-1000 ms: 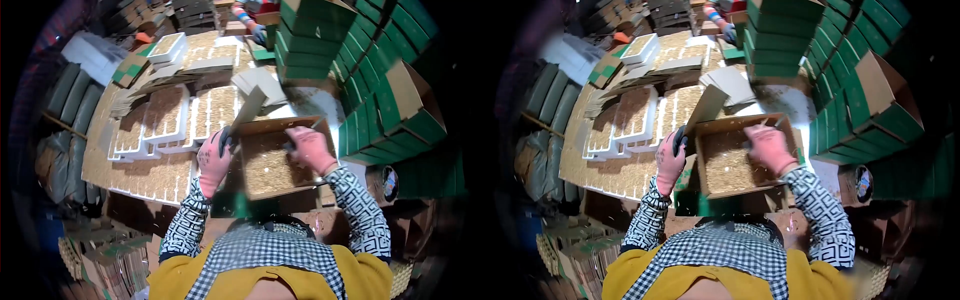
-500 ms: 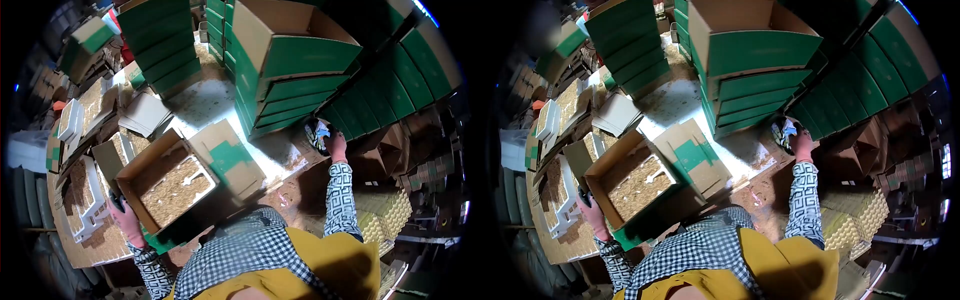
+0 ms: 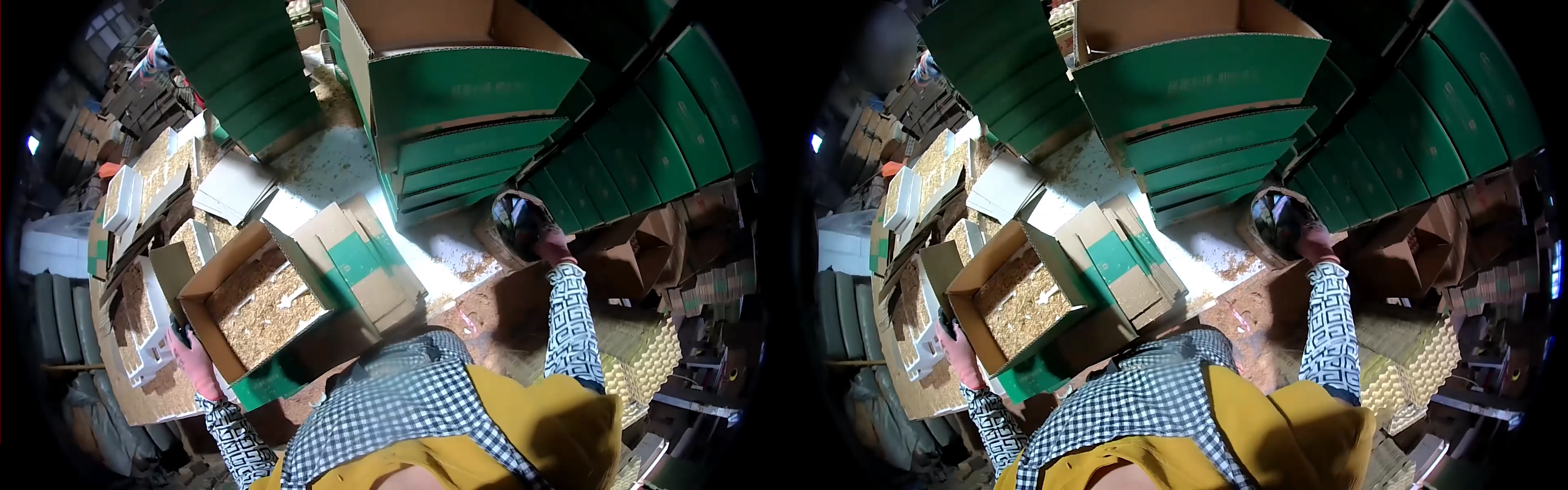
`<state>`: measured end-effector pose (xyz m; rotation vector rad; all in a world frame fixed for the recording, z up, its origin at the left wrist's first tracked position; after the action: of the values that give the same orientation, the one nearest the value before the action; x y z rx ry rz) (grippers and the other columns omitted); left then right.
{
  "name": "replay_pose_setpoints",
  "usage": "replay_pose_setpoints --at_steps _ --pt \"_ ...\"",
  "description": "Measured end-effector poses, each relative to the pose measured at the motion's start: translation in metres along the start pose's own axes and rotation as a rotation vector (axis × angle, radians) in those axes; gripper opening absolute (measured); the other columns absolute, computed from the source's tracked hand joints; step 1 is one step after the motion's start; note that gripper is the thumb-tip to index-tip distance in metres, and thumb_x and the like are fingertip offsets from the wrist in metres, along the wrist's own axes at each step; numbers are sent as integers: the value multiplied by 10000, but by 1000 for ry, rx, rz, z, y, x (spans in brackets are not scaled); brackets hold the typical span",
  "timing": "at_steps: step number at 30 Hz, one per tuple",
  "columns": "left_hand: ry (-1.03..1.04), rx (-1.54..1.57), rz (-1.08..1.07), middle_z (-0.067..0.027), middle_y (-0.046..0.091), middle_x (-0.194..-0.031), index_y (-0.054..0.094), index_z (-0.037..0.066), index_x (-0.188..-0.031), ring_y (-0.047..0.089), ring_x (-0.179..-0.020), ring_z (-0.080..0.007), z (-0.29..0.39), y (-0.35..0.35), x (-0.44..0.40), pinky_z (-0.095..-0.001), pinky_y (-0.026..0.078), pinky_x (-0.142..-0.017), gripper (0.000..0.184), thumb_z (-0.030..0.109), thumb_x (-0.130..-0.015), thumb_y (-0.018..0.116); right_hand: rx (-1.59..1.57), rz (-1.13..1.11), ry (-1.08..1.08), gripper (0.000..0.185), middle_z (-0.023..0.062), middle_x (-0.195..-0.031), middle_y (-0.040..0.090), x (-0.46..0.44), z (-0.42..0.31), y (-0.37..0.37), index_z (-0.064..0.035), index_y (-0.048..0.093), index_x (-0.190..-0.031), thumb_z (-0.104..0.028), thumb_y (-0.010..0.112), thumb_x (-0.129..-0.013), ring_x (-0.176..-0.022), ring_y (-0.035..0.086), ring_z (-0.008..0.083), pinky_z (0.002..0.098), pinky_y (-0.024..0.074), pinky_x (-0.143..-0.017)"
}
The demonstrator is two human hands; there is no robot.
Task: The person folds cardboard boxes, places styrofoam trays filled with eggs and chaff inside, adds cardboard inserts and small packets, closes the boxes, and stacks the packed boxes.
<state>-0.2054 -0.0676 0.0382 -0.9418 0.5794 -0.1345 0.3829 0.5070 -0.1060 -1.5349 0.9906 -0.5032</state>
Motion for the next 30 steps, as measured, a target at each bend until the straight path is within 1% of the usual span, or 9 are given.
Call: replay_pose_setpoints --at_steps 7,10,14,17,21,22,24,26,30 --pt "56 -25 36 -238 557 -1152 520 -74 -1184 523 -1083 -383 -19 -4 2 -398 401 -965 344 3 -851 553 81 -28 435 357 161 -1103 652 -2 32 -5 -90 673 -1084 -333 620 -828 -1050 581 368 429 478 -878" --pt "72 -64 86 -232 568 -1147 519 -85 -1176 540 -1073 -369 -20 -7 3 -392 409 -959 340 0 -849 553 -13 175 198 335 189 -1196 608 0 60 -4 -78 664 -1114 -289 598 -862 -1124 546 372 414 461 -928" --pt "-148 212 303 -213 601 -1157 536 -76 -1182 560 -1074 -329 -23 -45 14 -380 417 -958 348 -14 -841 557 -1336 660 543 312 136 -1117 640 24 -97 -120 56 588 -1162 -121 580 -904 -1057 594 248 363 444 -958" --pt "90 128 529 -207 610 -1155 569 -60 -1156 557 -1075 -354 12 -78 28 -418 399 -979 360 -41 -797 581 -1492 115 -270 376 159 -1209 564 1 -338 -157 42 560 -1172 -226 578 -909 -1092 535 272 403 419 -966" --pt "619 -14 126 -143 613 -1046 645 67 -1034 581 -967 -332 136 -68 33 -454 449 -848 341 3 -700 627 -65 -328 -922 467 207 -1460 352 8 -537 -29 -40 586 -1132 -331 681 -779 -1361 268 454 560 206 -1117" --pt "736 -97 -46 -102 610 -1013 653 107 -987 596 -910 -280 142 -51 36 -419 465 -779 327 13 -676 621 205 183 -1010 449 208 -1385 431 4 -534 -7 -48 612 -1098 -327 689 -755 -1302 358 426 528 273 -1088" --pt "755 -140 -222 -52 610 -1005 667 182 -974 603 -882 -239 137 -36 46 -375 473 -756 292 62 -712 622 -474 -236 -664 464 213 -1334 470 -35 -536 -93 -37 585 -1158 -157 678 -720 -1287 381 391 495 241 -1113" --pt "783 -93 -314 -32 597 -952 666 182 -933 596 -861 -212 131 -29 54 -357 479 -740 237 94 -715 633 -714 189 -520 383 181 -1128 558 -44 -501 -132 -69 617 -1106 -201 657 -748 -1110 499 338 454 392 -972" --pt "808 -28 -607 -88 598 -964 653 146 -964 594 -889 -274 125 22 67 -397 491 -765 288 114 -678 649 -339 -156 -1098 421 190 -1176 528 16 -578 -92 -78 588 -1109 -169 685 -710 -1130 489 358 441 428 -945"
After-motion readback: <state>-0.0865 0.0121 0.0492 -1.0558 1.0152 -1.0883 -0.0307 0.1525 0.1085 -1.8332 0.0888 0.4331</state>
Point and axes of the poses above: each hand's wrist, its own x-axis away from the middle knuckle, its own y-axis out of the palm, z = x × y, the point moved 7 cm from there along -x, towards the middle knuckle
